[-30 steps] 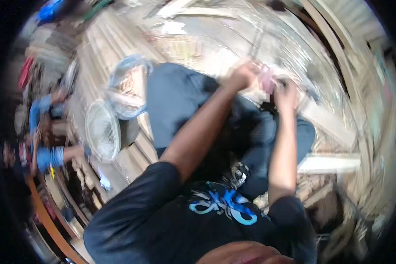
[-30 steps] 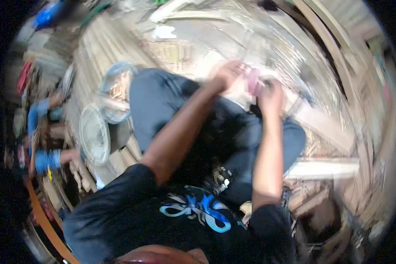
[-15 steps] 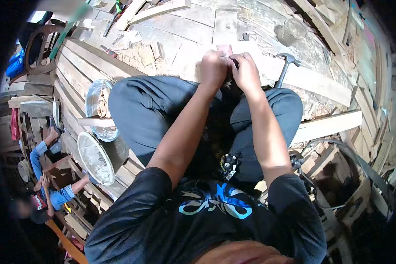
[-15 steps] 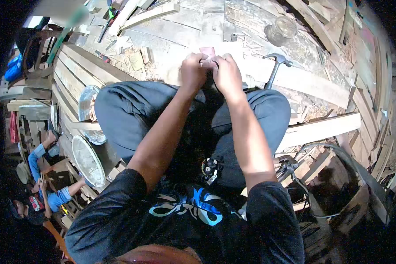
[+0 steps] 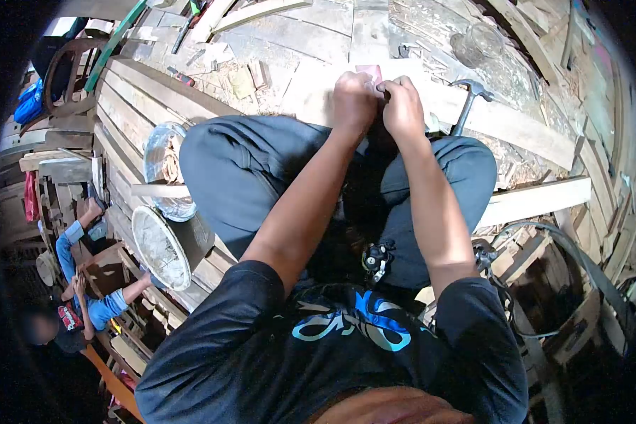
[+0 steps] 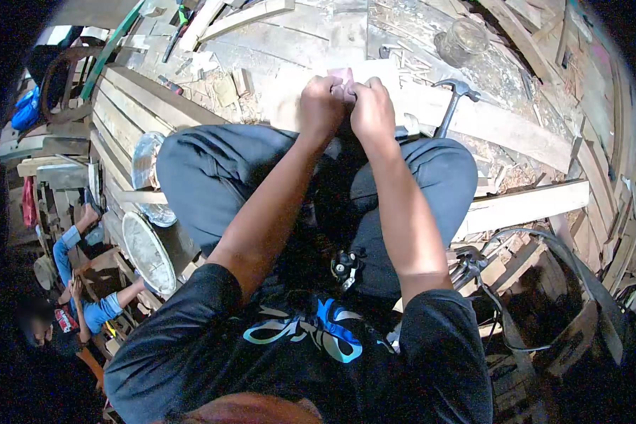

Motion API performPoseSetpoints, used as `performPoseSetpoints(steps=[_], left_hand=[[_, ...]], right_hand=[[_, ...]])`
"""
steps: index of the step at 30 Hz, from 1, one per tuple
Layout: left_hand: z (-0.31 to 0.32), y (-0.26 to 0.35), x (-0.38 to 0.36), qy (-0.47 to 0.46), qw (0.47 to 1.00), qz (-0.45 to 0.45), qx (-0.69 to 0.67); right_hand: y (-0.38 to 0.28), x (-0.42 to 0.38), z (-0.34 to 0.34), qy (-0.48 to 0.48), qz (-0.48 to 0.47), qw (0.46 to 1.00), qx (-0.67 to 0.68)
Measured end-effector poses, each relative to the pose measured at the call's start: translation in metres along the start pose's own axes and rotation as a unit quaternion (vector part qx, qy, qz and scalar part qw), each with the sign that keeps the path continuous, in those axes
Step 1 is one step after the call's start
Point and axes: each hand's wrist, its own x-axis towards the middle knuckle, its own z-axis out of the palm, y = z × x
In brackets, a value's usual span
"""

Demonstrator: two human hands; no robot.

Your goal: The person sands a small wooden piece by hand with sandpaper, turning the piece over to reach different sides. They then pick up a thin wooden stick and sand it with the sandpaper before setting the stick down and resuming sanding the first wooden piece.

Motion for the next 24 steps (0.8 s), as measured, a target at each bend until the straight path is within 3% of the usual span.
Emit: performPoseSetpoints(steps=[5, 8, 11, 14, 18, 22, 24], left_hand=[[0.000, 0.000, -0.011, -0.023, 0.997, -0.078, 0.007], [0.005, 0.003, 0.002, 0.019, 0.998, 0.035, 0.041], [0.019, -0.009, 0.003, 0.038, 0.999, -0.026, 0.015], [0.004, -0.010, -0.007, -0.068, 0.993, -0.034, 0.092], [0.005, -0.007, -0.011, -0.036, 0.994, -0.060, 0.084], [0.025, -0.009, 0.003, 0.036, 0.998, -0.010, 0.049], [0.025, -0.009, -0.002, 0.012, 0.996, -0.018, 0.081]], right_hand=[[0.001, 0.001, 0.001, -0.013, 0.012, 1.000, -0.008], [-0.002, -0.001, -0.003, -0.030, 0.027, 0.999, -0.011], [0.003, -0.002, -0.001, -0.018, 0.006, 1.000, -0.006], [0.000, -0.001, -0.002, -0.047, 0.033, 0.998, -0.031], [-0.007, 0.001, -0.005, -0.051, 0.037, 0.998, -0.018], [-0.003, 0.000, -0.004, -0.034, 0.017, 0.999, -0.019], [-0.001, -0.003, -0.002, -0.025, 0.017, 0.999, -0.019]])
